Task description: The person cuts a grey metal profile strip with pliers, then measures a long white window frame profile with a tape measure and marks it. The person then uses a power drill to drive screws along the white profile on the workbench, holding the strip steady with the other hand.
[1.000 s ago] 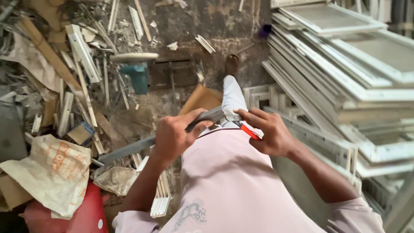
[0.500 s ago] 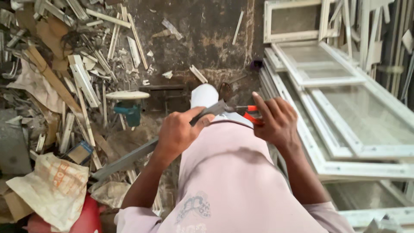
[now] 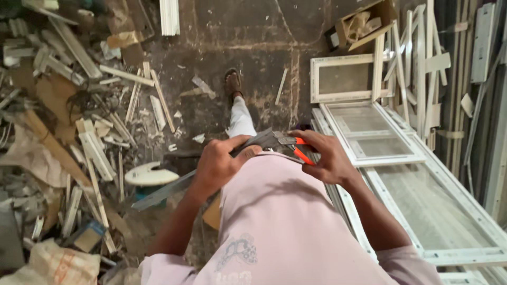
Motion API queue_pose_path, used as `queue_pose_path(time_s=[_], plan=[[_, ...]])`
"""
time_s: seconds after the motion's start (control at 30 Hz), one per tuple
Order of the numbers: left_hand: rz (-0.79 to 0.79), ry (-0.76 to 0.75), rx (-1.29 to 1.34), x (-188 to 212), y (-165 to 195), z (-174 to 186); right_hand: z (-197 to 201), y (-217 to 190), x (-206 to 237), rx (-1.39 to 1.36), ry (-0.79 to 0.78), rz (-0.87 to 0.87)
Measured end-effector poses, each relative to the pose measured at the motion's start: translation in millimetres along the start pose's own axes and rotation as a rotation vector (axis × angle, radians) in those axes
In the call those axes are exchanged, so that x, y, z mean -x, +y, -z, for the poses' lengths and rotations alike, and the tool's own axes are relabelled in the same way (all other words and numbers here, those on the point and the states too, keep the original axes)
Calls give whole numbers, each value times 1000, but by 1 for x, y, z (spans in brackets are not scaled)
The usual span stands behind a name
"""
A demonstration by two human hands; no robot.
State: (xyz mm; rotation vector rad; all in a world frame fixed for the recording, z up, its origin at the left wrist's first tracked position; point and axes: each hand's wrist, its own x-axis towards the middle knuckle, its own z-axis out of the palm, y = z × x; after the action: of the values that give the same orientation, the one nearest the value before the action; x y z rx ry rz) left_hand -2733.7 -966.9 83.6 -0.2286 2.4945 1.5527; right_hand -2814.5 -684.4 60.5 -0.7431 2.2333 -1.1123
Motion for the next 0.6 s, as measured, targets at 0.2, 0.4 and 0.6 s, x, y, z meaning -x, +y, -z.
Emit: queue_pose_path(time_s=[0.2, 0.4, 0.6], plan=[[-16, 185, -209, -140, 11, 84, 49, -23, -165, 443, 367, 309], [13, 185, -62, -273, 51, 166, 106, -51, -305, 590, 541, 230], [103, 170, -106, -417, 61, 206, 183, -6, -436, 196, 334, 368]])
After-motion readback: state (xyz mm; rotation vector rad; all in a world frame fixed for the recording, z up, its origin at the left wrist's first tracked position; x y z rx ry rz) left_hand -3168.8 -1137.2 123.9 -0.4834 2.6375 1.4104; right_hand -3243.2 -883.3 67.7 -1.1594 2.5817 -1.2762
